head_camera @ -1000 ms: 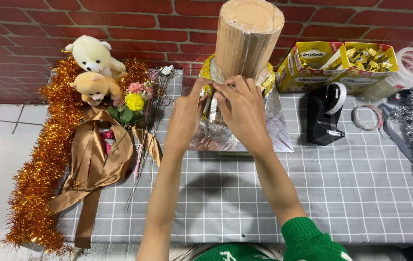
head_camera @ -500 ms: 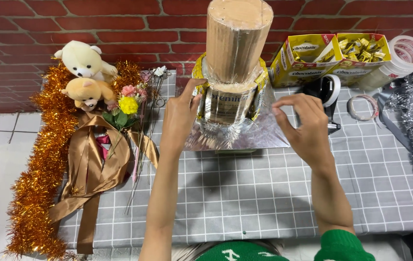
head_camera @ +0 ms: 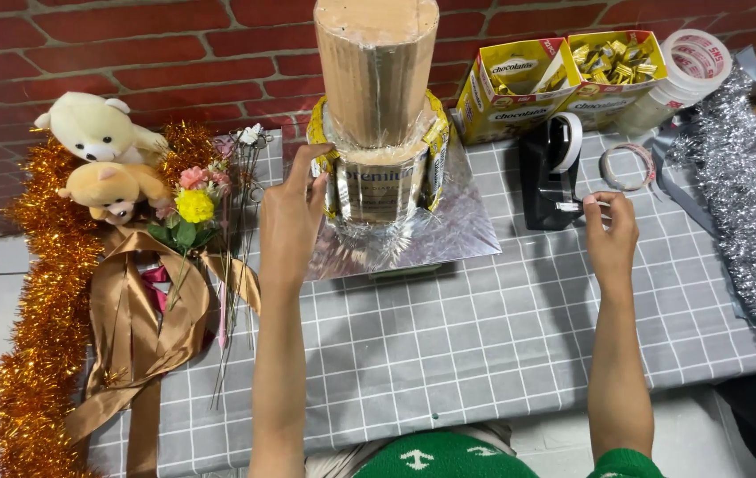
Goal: Sticking chocolate wafer bars onto a cylindrical base using adhesive tape to create a decorative chocolate arrangement.
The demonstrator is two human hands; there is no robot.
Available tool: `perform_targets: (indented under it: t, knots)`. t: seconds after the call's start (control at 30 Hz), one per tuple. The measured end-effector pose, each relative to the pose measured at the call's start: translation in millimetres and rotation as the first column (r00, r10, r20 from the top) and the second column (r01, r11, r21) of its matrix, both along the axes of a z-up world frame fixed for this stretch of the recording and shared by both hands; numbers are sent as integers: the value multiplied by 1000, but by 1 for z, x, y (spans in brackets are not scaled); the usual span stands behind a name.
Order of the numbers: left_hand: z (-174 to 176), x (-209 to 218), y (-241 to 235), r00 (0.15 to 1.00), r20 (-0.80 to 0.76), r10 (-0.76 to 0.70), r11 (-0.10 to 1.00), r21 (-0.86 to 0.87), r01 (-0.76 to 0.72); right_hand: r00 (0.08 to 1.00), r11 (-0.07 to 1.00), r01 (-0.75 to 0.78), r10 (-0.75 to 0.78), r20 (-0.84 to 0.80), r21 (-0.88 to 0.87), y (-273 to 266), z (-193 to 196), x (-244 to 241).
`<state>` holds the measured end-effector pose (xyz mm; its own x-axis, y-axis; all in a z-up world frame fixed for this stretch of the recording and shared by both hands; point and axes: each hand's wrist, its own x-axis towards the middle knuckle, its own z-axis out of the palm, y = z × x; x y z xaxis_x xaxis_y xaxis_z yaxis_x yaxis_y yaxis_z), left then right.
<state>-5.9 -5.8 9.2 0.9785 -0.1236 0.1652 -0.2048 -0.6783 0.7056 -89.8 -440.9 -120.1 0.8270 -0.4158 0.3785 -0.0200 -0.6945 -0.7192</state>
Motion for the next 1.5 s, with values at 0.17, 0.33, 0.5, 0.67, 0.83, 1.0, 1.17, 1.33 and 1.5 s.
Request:
perform_targets:
  t: [0.17,0.33,0.5,0.67,0.83,1.0,1.17,1.33,1.5]
  knots:
    - [-1,0,-1,1000,16,-2,1000,-10,2,1000,1000,-2,2,-10,-6,-4,-3,8]
    - [-1,-1,-1,998,54,-11,999,-32,13,999,998,-19,21,-32,66,4,-2,13]
    - [-4,0,-1,998,58,-6,1000,-25,7,1000,926,-25,24,9,378,12,4,15]
    - [-4,0,-1,999,41,-12,999,-39,14,999,830,-32,21,26,556,10,2,9]
    - [-4,1,-1,999,31,-9,999,-41,10,999,808,-35,20,31,588,22,9,-9]
    - [-1,0,-1,999,33,-5,1000,-26,5,997,880,-7,43,-65,475,20,6,-14]
    - [-5,2,-2,999,48,0,1000,-20,1,997,912,-6,37,-70,409,11,-6,-19]
    - [-10,3,-2,997,71,30,1000,-5,-29,998,942,55,-53,-15,330,25,10,-23]
    - [-13,4,-2,998,41,46,999,-10,-46,968,788,-249,218,124,564,68,34,-12]
